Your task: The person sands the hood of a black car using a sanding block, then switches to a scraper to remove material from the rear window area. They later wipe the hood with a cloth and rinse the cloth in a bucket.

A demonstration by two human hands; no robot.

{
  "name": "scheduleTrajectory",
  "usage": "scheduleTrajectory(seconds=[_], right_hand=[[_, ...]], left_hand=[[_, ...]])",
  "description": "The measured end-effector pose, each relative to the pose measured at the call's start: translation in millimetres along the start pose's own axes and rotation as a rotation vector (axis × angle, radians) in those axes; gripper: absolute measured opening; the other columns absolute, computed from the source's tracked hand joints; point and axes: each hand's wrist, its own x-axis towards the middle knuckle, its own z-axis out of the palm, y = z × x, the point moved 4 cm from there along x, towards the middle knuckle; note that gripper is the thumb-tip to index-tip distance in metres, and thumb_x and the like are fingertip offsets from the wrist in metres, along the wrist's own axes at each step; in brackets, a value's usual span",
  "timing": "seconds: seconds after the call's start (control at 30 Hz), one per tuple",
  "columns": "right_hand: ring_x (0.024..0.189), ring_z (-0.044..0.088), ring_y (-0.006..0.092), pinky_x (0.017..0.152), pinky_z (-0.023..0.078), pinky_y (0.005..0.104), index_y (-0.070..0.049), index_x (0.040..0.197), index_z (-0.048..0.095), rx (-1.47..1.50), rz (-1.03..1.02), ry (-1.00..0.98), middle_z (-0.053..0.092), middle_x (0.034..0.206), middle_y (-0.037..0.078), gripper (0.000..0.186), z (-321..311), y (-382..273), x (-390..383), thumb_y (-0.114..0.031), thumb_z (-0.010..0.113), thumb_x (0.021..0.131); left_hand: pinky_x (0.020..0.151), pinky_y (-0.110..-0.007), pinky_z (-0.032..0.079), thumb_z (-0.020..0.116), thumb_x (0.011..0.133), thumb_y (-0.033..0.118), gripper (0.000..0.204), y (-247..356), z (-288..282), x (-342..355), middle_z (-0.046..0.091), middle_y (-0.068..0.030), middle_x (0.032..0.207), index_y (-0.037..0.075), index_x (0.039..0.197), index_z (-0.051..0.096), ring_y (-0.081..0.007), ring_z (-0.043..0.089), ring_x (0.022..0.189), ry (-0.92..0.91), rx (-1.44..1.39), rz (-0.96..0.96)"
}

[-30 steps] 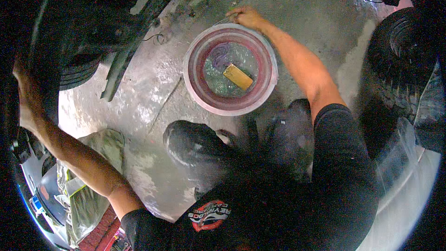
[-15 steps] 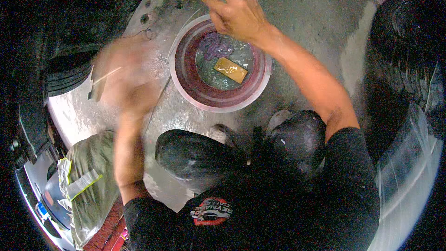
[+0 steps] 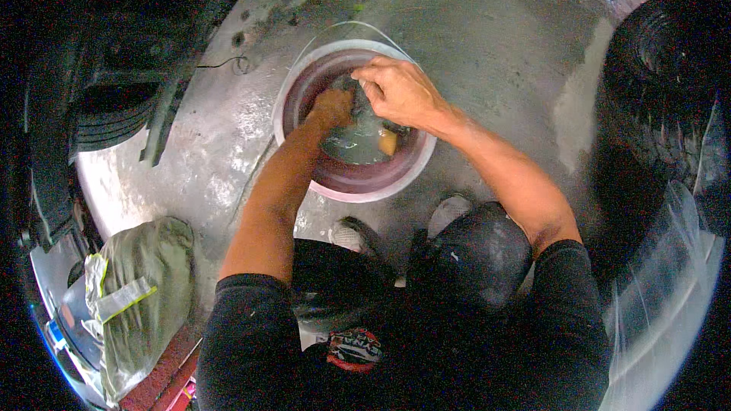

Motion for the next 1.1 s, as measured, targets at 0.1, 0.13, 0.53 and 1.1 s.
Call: scheduleTrajectory(seconds=[0.1,0.13,0.53,1.1], right_hand=[[0.099,0.063,0.0383,0.089,0.049,0.0449,0.001,0.106,0.068,0.01,-0.028,-0.008,0.066,0.104,0.02,0.027,3.9,4.2,3.3,-0.01,0.056,0.085],[0.099,0.063,0.0389,0.09,0.049,0.0454,0.002,0.106,0.068,-0.009,-0.032,-0.007,0.066,0.104,0.021,0.027,5.2,5.5,4.8,-0.011,0.056,0.086],[0.112,0.057,0.0405,0.098,0.044,0.0452,0.0,0.124,0.059,0.072,0.123,-0.316,0.063,0.118,0.023,0.04,21.6,5.5,13.2,-0.019,0.055,0.089],[0.111,0.056,0.0418,0.091,0.048,0.0492,-0.008,0.118,0.065,-0.6,-0.171,-0.727,0.061,0.12,0.019,0.055,143.9,52.8,2.7,-0.036,0.072,0.072]], left_hand=[[0.088,-0.047,0.054,0.061,0.083,0.013,0.039,3.3,1.0,-25.8,0.067,-0.0191,0.112,0.004,0.121,0.06,-0.0359,0.068,0.098,-0.049,-0.035,0.012],[0.087,-0.048,0.054,0.059,0.083,0.01,0.039,7.9,2.6,-37.6,0.067,-0.0199,0.111,0.003,0.122,0.059,-0.0369,0.068,0.097,-0.101,-0.034,0.052],[0.093,-0.033,0.045,0.048,0.094,-0.001,0.032,1.6,-73.8,-194.6,0.062,-0.0142,0.107,-0.001,0.126,0.049,-0.0216,0.059,0.099,0.709,-1.119,0.025],[0.053,-0.032,0.034,0.048,0.099,0.049,0.055,15.2,-111.6,-230.0,0.037,0.0017,0.058,0.004,0.068,0.048,-0.0085,0.038,0.062,1.015,-1.189,-0.06]])
